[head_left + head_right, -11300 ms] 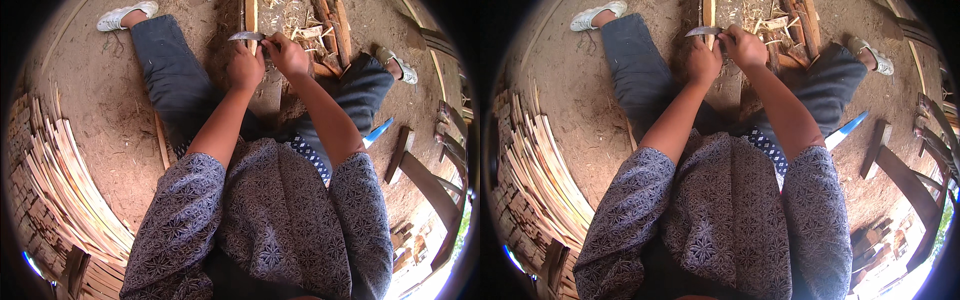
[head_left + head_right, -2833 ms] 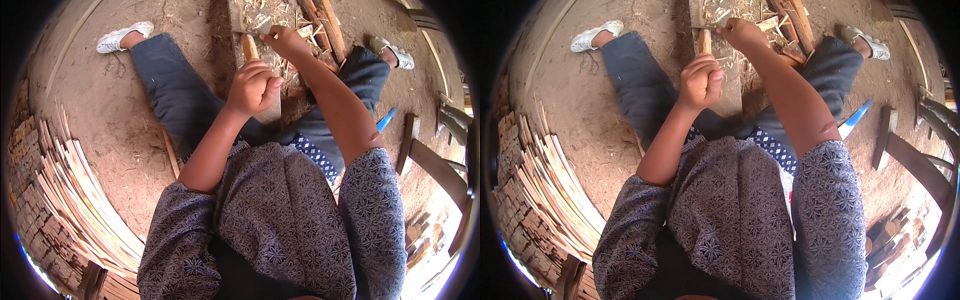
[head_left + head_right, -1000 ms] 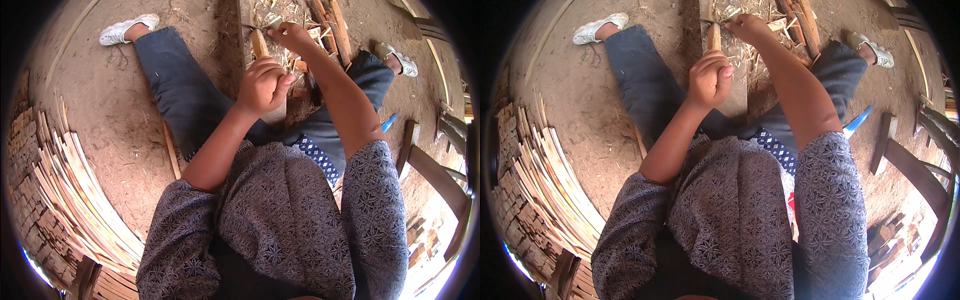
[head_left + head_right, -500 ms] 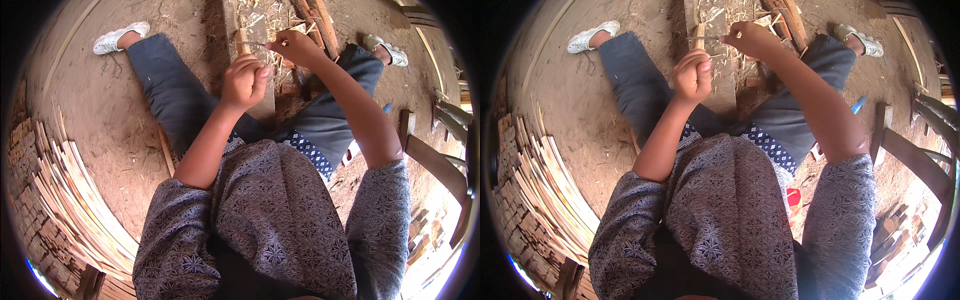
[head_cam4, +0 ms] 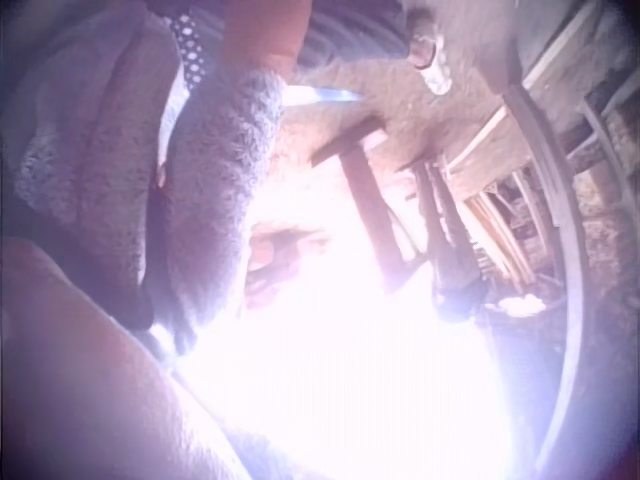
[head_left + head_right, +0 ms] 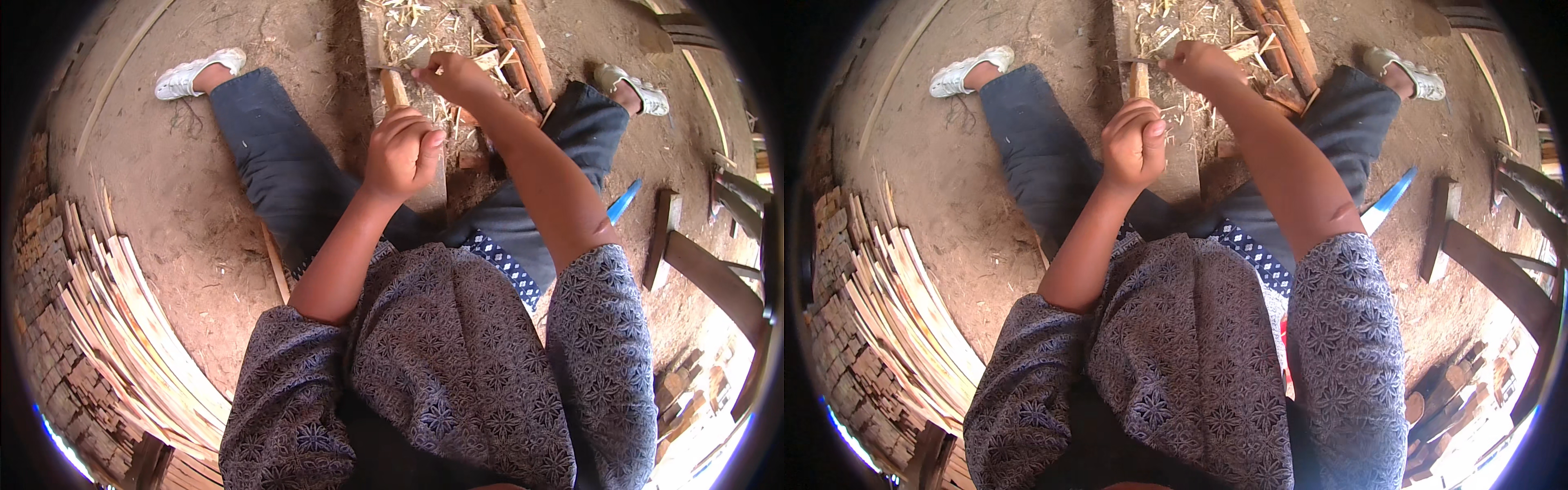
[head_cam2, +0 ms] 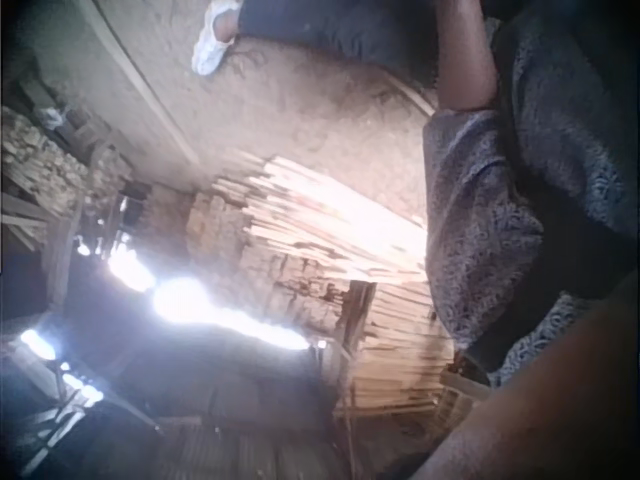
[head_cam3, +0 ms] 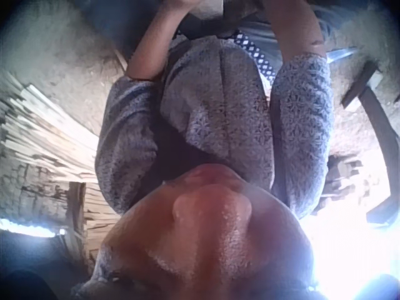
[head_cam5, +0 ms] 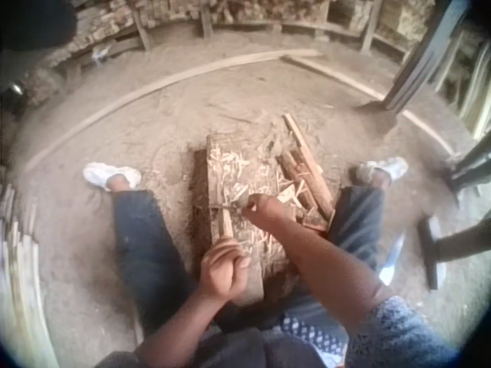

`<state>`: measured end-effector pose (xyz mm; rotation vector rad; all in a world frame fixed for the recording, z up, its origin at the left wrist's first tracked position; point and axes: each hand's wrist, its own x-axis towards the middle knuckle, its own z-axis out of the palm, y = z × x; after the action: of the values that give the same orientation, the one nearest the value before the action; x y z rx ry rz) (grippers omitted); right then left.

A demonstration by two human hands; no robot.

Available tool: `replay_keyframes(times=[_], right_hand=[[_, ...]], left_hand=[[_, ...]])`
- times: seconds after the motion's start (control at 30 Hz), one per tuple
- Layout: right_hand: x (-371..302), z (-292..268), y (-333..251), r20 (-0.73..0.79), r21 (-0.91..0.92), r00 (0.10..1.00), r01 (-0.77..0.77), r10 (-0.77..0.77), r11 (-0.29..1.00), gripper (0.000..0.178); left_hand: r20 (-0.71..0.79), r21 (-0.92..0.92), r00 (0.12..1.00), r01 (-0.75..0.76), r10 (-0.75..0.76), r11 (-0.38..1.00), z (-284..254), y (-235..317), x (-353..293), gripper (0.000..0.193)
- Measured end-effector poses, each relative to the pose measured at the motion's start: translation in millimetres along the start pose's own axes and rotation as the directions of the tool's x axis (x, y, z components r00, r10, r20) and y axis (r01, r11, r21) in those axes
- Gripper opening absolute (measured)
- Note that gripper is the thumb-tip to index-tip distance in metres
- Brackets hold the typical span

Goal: The person sits on the ground and uses a knife to shave and shape a small piece of wood. They repeatedly scrape the surface to remove thin shavings, gradually refining the wood's shape.

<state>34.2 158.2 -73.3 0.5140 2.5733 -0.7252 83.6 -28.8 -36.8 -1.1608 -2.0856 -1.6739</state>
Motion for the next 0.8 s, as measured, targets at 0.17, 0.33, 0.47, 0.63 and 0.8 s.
replay_keyframes(times=[0.17,0.33,0.47,0.63,0.8], right_hand=[[15,15,-26,-0.026,0.03,0.992,-0.126,0.127,0.992,0.044],[15,-4,-11,-0.021,0.043,0.999,0.029,-0.028,0.999,0.05],[-12,-26,12,-0.004,0.073,0.978,0.206,-0.206,0.976,0.052],[-50,-30,10,-0.045,0.054,0.958,0.287,-0.285,0.956,0.05],[-40,-25,-6,-0.016,-0.029,0.985,0.172,-0.173,0.985,0.043]], left_hand=[[0.039,0.021,0.999,-0.006,0.005,1.0,0,1,2,0.03],[0.134,-0.039,0.991,-0.012,0.017,0.999,-11,-4,-3,0.033],[0.211,-0.092,0.977,-0.016,0.035,0.996,-12,-3,-3,0.034],[0.17,-0.082,0.985,-0.026,0.04,0.996,-7,-5,3,0.035],[0.138,-0.055,0.989,-0.043,0.051,0.998,-12,-4,7,0.033]])
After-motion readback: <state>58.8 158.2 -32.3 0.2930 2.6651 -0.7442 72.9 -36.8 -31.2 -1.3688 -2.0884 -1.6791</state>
